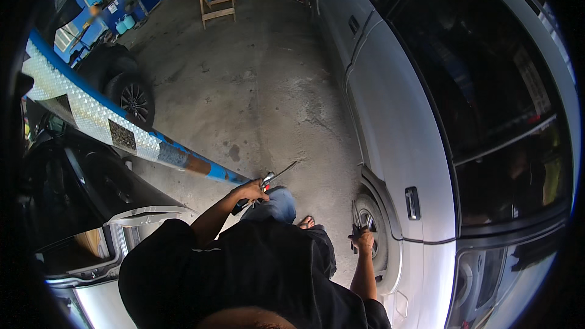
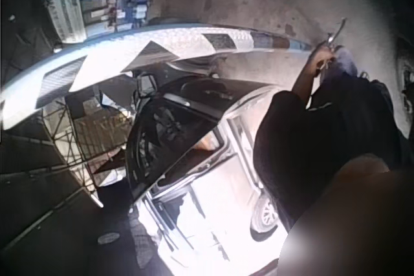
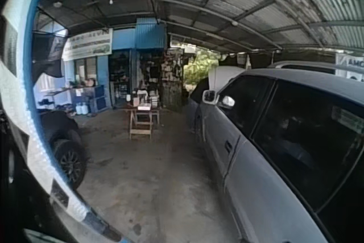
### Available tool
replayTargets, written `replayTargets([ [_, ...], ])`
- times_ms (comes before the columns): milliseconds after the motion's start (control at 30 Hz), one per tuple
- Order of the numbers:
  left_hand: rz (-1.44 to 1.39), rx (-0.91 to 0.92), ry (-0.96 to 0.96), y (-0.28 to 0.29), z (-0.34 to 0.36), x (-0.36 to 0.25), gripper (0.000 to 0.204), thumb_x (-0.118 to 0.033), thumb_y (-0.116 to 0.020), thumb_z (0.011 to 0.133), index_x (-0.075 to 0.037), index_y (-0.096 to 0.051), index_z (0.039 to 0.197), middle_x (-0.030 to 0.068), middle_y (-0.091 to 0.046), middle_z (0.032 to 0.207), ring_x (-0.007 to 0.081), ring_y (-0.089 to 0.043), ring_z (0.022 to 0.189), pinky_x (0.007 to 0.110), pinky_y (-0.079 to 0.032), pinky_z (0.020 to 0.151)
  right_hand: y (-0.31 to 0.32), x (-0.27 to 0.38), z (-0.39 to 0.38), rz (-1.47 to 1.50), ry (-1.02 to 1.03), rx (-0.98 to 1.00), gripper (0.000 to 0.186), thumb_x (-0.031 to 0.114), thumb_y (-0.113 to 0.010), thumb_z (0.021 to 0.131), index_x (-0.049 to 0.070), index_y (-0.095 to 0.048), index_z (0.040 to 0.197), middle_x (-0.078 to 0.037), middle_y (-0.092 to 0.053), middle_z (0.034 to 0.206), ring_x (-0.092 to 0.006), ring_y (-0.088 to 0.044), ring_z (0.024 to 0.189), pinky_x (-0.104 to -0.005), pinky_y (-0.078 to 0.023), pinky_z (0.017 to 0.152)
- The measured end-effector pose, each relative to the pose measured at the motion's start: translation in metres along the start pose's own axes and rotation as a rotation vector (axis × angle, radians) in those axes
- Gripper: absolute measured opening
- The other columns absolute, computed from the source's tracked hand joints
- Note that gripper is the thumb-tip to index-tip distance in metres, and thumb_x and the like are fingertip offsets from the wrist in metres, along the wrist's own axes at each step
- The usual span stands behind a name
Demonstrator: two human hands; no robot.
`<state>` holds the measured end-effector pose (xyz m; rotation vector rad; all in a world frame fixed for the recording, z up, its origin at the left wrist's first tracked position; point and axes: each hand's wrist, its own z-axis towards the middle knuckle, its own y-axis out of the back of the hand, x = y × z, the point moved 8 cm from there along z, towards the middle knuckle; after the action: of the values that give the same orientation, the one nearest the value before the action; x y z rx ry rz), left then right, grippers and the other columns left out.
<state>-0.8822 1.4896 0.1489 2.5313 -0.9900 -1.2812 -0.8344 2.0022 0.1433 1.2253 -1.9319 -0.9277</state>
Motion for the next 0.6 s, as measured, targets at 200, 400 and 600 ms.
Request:
replayTargets([
  [200, -0.323, -0.235, -0.124, 0.077, 0.045, -0.068, 0.054, -0.028, -0.087, 0.068, -0.002, -0.053, 0.101, 0.006, -0.058, 0.076, 0.016, -0.058, 0.064, 0.033, -0.048, 0.055, 0.087, 0.204, 0.193, -0.178, 0.302, 0.068, 0.063, 0.039, -0.089, 0.066, 0.003, -0.061, 0.11, -0.02, -0.072, 0.103, -0.0365, -0.07, 0.099, -0.0445, -0.057, 0.085],
  [400, -0.251, -0.433, 0.085, 0.191, 0.137, -0.045, 0.063, -0.033, -0.089, 0.065, -0.003, -0.054, 0.107, 0.0093, -0.063, 0.09, 0.0182, -0.063, 0.079, 0.033, -0.051, 0.065, 0.114, 0.338, 0.331, -0.25, 0.365, 0.087, 0.067, 0.039, -0.088, 0.063, 0.002, -0.063, 0.113, -0.02, -0.07, 0.109, -0.0335, -0.068, 0.105, -0.0424, -0.056, 0.088],
  [600, -0.431, -0.588, 0.098, 0.342, 0.189, -0.037, 0.051, -0.027, -0.089, 0.066, -0.006, -0.052, 0.095, 0.0067, -0.06, 0.077, 0.017, -0.058, 0.065, 0.034, -0.048, 0.056, 0.126, 0.362, 0.426, -0.285, 0.176, 0.159, 0.051, 0.04, -0.089, 0.061, -0.001, -0.073, 0.087, -0.018, -0.074, 0.092, -0.0281, -0.073, 0.081, -0.0381, -0.059, 0.072],
])
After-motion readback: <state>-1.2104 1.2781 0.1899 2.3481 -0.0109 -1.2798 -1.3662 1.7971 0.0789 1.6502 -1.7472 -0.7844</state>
